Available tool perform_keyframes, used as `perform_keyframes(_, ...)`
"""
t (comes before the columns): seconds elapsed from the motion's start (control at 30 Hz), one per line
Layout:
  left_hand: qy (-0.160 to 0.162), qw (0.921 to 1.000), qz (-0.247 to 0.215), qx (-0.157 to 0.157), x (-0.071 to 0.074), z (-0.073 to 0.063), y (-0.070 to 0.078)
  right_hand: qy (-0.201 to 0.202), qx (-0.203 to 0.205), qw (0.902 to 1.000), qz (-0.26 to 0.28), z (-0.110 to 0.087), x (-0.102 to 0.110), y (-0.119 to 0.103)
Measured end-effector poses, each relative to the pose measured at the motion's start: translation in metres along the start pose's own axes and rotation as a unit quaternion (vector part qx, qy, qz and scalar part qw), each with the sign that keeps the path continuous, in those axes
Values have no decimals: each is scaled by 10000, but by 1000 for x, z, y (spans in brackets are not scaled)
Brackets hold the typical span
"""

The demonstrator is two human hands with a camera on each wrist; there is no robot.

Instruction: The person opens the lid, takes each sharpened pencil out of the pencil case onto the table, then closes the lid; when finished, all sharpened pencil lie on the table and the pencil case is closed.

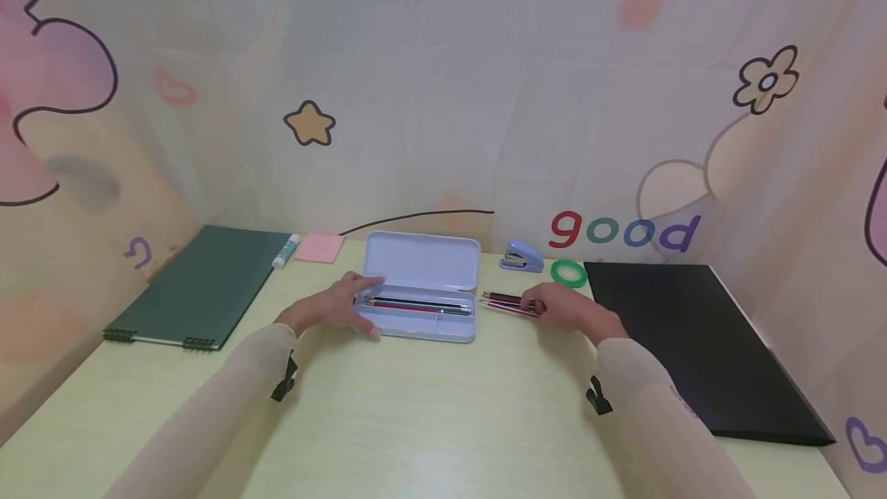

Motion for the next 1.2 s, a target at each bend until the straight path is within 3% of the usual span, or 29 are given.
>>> perform_keyframes(0.53, -13, 9999, -153, -46, -2, 3, -3, 407, -212, 9978, -480, -2, -5, 3)
perform_keyframes(0.97, -3, 9998, -107, -192, 0, 2, -3, 979, -386, 9933, -474, -3, -6, 8)
perform_keyframes(1.2, -17, 9997, -59, -220, 1, 1, -3, 981, -547, 9932, -307, 0, -7, 9)
Point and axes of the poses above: each hand's wrist, its own z-axis towards the middle knuckle, its own x-axis out of the back of the hand, y = z × x, the point moved 3 cm from there along z, towards the middle knuckle, and after that the axes turned 2 degrees about -x, right-handed, at the moved point
